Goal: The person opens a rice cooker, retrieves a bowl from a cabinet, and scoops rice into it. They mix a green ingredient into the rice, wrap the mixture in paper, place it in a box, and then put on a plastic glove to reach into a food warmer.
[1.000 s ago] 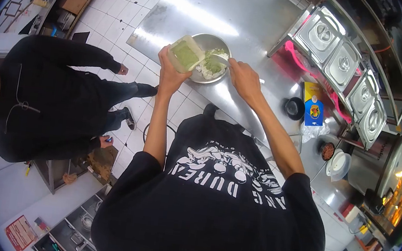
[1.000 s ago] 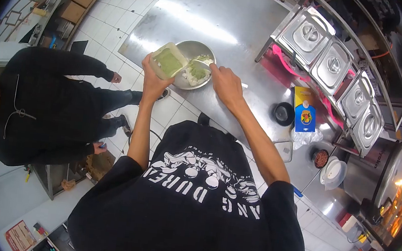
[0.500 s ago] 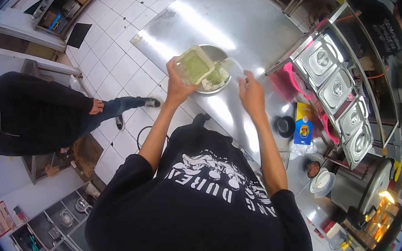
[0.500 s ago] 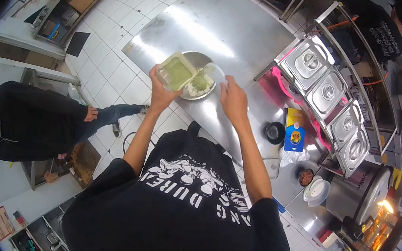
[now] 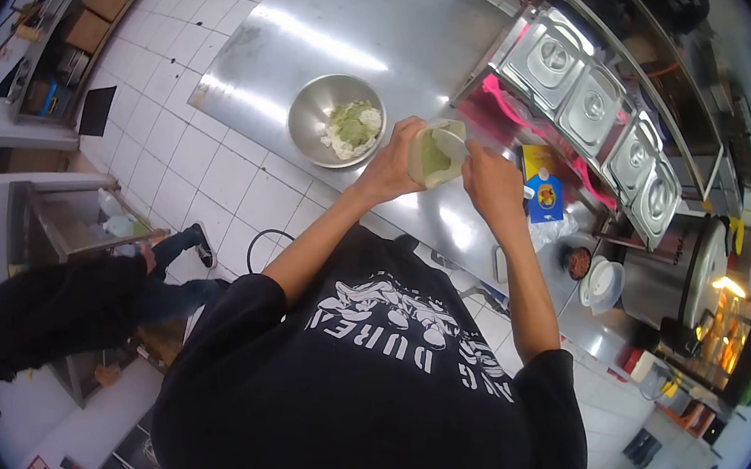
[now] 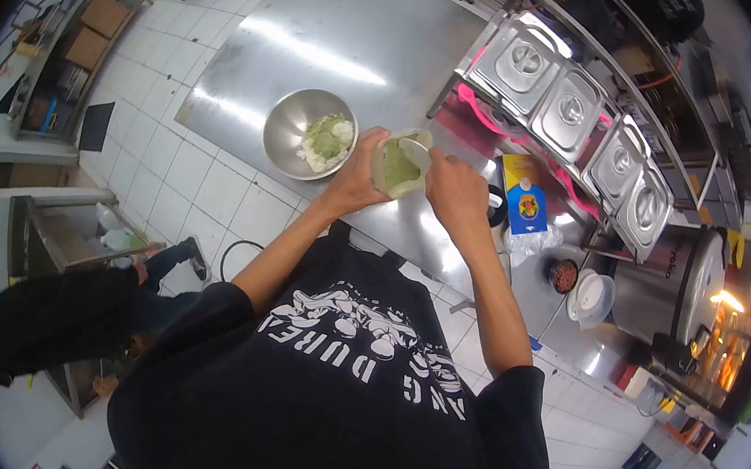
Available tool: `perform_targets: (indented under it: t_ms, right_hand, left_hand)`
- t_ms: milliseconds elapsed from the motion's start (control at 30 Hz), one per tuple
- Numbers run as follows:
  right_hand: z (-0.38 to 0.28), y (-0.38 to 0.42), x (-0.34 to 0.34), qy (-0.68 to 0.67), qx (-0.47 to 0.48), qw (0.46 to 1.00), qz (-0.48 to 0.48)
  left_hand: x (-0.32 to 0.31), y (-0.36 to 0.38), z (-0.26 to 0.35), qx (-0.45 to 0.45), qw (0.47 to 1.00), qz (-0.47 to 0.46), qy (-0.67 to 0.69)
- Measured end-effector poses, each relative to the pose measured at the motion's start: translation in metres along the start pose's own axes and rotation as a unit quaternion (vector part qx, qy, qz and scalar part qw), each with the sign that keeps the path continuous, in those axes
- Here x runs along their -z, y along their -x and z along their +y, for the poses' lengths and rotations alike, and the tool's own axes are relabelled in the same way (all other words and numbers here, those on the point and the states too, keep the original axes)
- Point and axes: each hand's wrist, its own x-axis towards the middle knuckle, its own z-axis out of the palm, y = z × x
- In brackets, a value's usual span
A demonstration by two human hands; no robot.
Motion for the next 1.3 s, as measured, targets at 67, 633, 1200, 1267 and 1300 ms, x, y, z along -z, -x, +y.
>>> perform_targets:
  t_ms: [67,633,1200,1267,1300]
  right_hand:
    - [0.004,0.002,0.0,-0.012,-0.013,1.0,-0.01]
    - [0.06,0.015,-0.05,-0.461,-0.198,0.849,-0.166]
    - [-0.042,-0.078,-0.089,-0.286,-0.019,0.958,-0.033]
    - [-0.055,-0.081,-0.094,-0.164,0.032,0.986,0.029]
    - [-0.064,-0.08,-0.09,-0.127,0.047,0.991,0.018]
  left_hand:
    - [-0.004,-0.005,-0.002,-0.036,0.999,0.004,-0.002]
    - [-0.034,0.04,-0.03,0.156,0.981,-0.073,0.091]
    - [-0.009,0.093,-0.039,0.229,0.965,-0.119,-0.038]
    - [0.007,0.112,-0.046,0.318,0.932,-0.168,0.035]
    - [0.021,0.118,-0.051,0.32,0.932,-0.165,0.036]
